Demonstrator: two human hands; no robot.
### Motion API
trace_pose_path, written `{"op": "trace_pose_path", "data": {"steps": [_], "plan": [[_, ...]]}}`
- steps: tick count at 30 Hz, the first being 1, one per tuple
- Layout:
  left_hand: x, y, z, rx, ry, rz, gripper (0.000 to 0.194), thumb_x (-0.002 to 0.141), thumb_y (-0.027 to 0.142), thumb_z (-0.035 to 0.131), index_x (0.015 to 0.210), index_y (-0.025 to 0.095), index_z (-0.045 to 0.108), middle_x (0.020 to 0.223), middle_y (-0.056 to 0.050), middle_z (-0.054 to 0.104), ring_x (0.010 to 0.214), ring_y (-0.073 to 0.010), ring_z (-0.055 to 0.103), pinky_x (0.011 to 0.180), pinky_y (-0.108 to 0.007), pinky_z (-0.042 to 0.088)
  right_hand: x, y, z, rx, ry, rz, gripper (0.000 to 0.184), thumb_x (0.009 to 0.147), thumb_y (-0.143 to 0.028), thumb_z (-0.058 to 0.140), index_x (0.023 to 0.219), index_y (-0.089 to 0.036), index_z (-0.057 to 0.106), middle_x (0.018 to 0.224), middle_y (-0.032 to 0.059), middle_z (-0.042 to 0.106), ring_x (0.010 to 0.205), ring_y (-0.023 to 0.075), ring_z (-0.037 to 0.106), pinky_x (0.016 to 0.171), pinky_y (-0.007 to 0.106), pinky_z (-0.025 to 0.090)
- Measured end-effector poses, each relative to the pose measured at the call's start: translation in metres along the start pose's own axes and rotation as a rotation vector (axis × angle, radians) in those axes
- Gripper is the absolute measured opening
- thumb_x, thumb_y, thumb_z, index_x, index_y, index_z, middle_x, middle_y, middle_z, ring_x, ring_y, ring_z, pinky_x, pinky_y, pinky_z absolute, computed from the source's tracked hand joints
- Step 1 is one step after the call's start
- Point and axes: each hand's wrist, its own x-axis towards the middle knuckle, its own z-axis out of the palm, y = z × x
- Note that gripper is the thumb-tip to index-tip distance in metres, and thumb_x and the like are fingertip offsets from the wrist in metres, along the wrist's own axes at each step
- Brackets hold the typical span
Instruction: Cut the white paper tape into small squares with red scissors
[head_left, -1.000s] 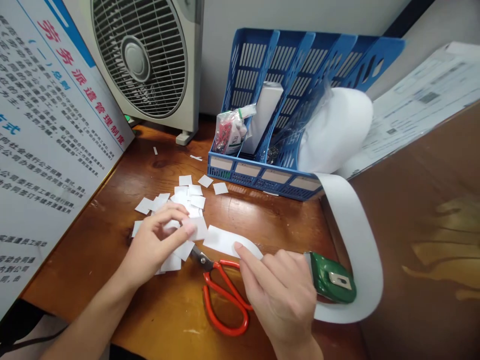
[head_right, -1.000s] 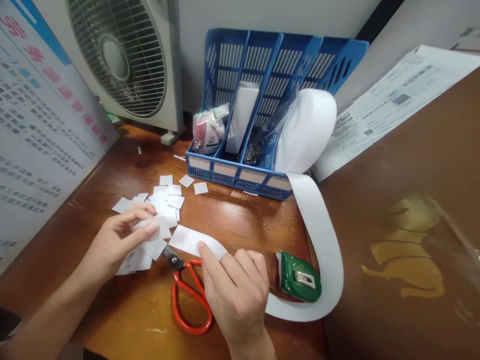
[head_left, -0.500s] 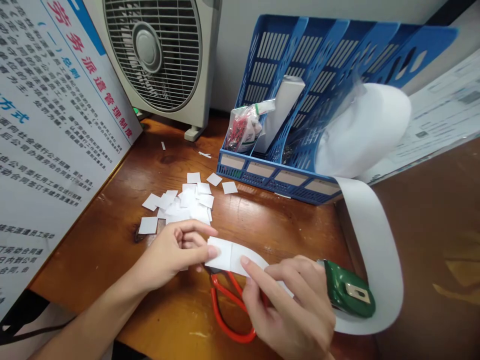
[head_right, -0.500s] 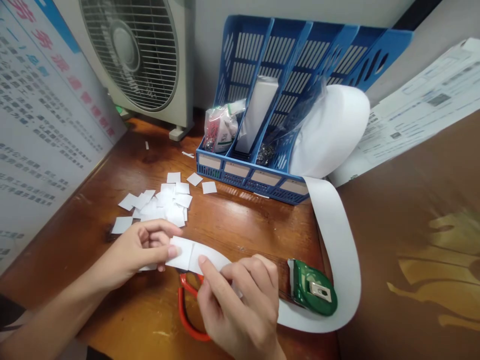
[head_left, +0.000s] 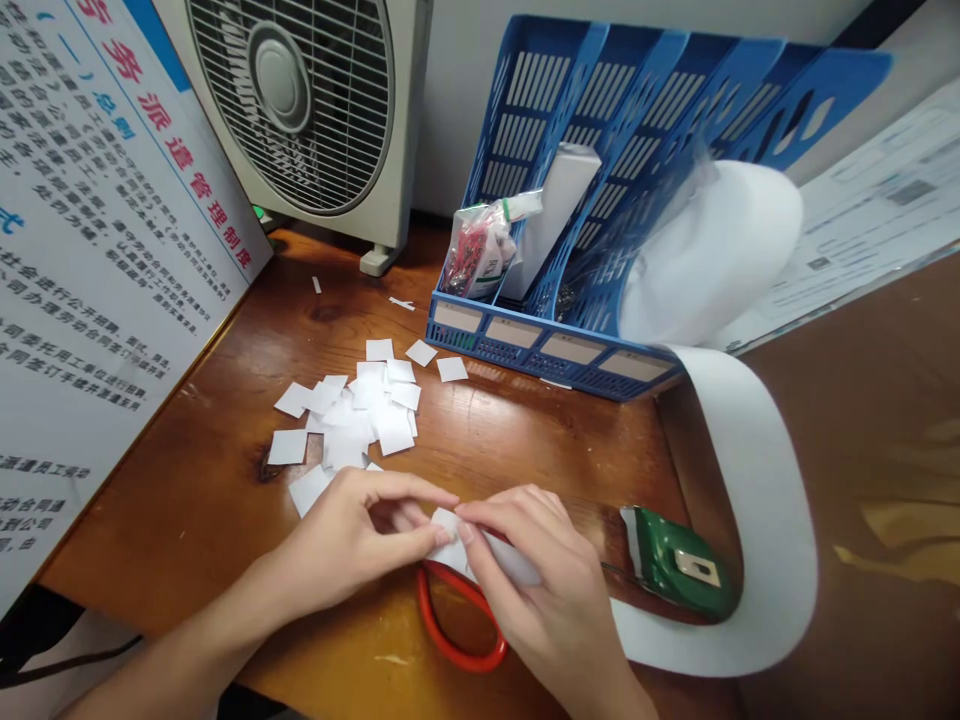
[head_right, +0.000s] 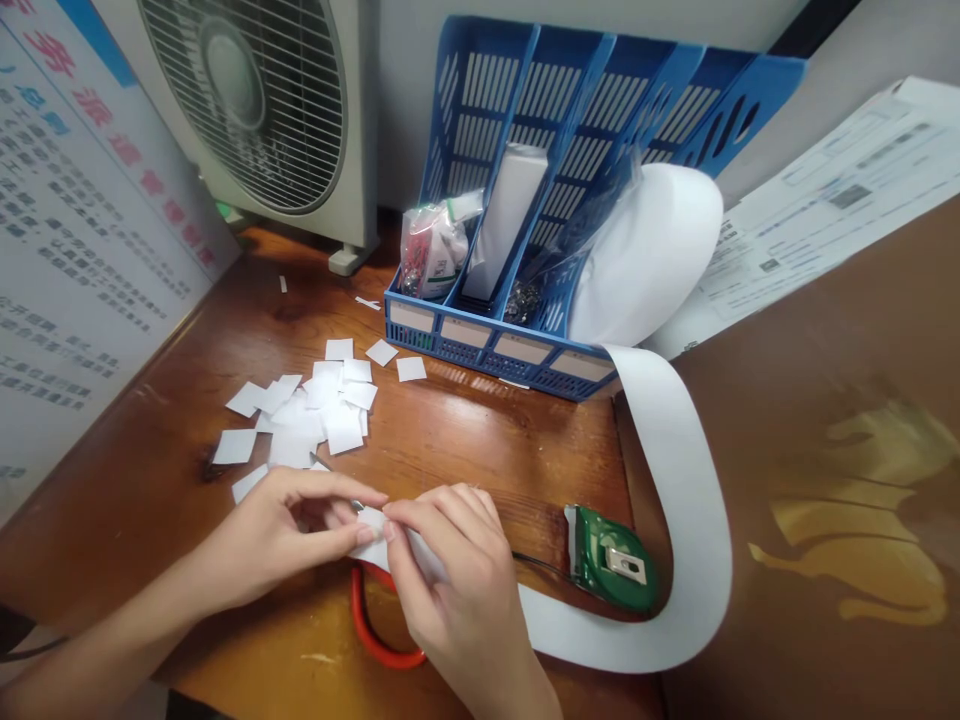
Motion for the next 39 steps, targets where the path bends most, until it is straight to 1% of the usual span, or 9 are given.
{"op": "trace_pose_path", "data": {"steps": [6, 16, 18, 21, 25, 29, 34, 36, 39], "plan": [[0.0, -0.002, 0.0, 0.01, 0.001, 0.019, 0.022, 0.087, 0.036, 0.078, 0.099, 0.018, 0.084, 0.077, -0.005, 0.08, 0.067, -0.0151, 0.069, 0.063, -0.021, 0.053, 0.0, -0.001, -0.001, -0.069, 0.054, -0.031, 0.014, 0.092, -0.005, 0.066, 0.093, -0.019, 0.069, 0.083, 0.0024, 0.065, 0.079, 0.0162, 0.055, 0.073, 0.034, 0.042], [0.002, 0.0, 0.002, -0.03, -0.01, 0.021, 0.021, 0.086, 0.032, 0.08, 0.102, 0.018, 0.083, 0.088, -0.007, 0.083, 0.078, -0.0188, 0.077, 0.074, -0.025, 0.061, 0.0, -0.003, -0.002, -0.033, 0.049, -0.013, 0.013, 0.092, -0.005, 0.066, 0.091, -0.018, 0.07, 0.082, 0.0022, 0.063, 0.079, 0.0158, 0.054, 0.072, 0.031, 0.045], [0.001, -0.001, 0.002, -0.033, -0.011, 0.028, 0.021, 0.086, 0.031, 0.079, 0.102, 0.018, 0.083, 0.088, -0.007, 0.084, 0.079, -0.0191, 0.078, 0.075, -0.025, 0.062, 0.0, -0.002, -0.001, -0.013, 0.031, 0.018, 0.012, 0.092, -0.007, 0.065, 0.091, -0.018, 0.07, 0.083, 0.0022, 0.064, 0.08, 0.0163, 0.055, 0.073, 0.031, 0.045], [0.0, 0.0, 0.002, -0.035, -0.016, 0.05, 0.02, 0.087, 0.031, 0.079, 0.101, 0.018, 0.084, 0.089, -0.007, 0.084, 0.08, -0.0197, 0.078, 0.076, -0.025, 0.062, 0.0, -0.001, -0.002, 0.063, -0.02, 0.114, 0.011, 0.095, -0.012, 0.064, 0.09, -0.02, 0.07, 0.085, 0.0011, 0.067, 0.08, 0.0162, 0.058, 0.072, 0.03, 0.046], [0.0, 0.002, 0.002, -0.052, -0.025, 0.042, 0.021, 0.085, 0.03, 0.081, 0.102, 0.018, 0.084, 0.089, -0.007, 0.084, 0.081, -0.0204, 0.079, 0.076, -0.026, 0.062, 0.0, -0.002, -0.008, 0.194, -0.099, 0.233, 0.015, 0.097, -0.017, 0.063, 0.087, -0.024, 0.071, 0.079, -0.0028, 0.067, 0.072, 0.0129, 0.06, 0.065, 0.026, 0.045], [-0.001, 0.004, 0.0, -0.056, -0.088, -0.008, 0.019, 0.084, 0.03, 0.082, 0.098, 0.018, 0.084, 0.088, -0.007, 0.084, 0.08, -0.0196, 0.078, 0.076, -0.026, 0.06, -0.001, -0.006, -0.014, 0.214, -0.147, 0.226, 0.016, 0.098, -0.018, 0.063, 0.084, -0.023, 0.07, 0.074, -0.0028, 0.063, 0.07, 0.0137, 0.057, 0.064, 0.027, 0.043], [-0.004, 0.006, -0.002, 0.0, -0.15, -0.026, 0.016, 0.082, 0.031, 0.083, 0.09, 0.017, 0.084, 0.08, -0.006, 0.082, 0.071, -0.0166, 0.072, 0.068, -0.023, 0.055, -0.001, -0.007, -0.011, 0.214, -0.19, 0.205, 0.016, 0.097, -0.016, 0.061, 0.085, -0.022, 0.069, 0.076, -0.0011, 0.061, 0.072, 0.0149, 0.058, 0.064, 0.028, 0.043], [-0.004, 0.007, -0.002, 0.02, -0.14, -0.007, 0.018, 0.083, 0.033, 0.081, 0.089, 0.016, 0.084, 0.075, -0.006, 0.08, 0.066, -0.0157, 0.069, 0.064, -0.023, 0.052, 0.001, -0.006, -0.013, 0.192, -0.118, 0.156, 0.014, 0.095, -0.015, 0.063, 0.084, -0.022, 0.068, 0.076, -0.0008, 0.062, 0.073, 0.0157, 0.058, 0.066, 0.029, 0.044], [-0.004, 0.01, -0.003, 0.033, -0.092, -0.004, 0.023, 0.083, 0.036, 0.08, 0.088, 0.014, 0.083, 0.068, -0.005, 0.076, 0.06, -0.0153, 0.065, 0.059, -0.023, 0.05, 0.0, -0.011, -0.02, 0.181, 0.145, 0.072, 0.011, 0.092, -0.012, 0.066, 0.087, -0.022, 0.067, 0.078, -0.0006, 0.064, 0.073, 0.0157, 0.059, 0.067, 0.029, 0.047]]}}
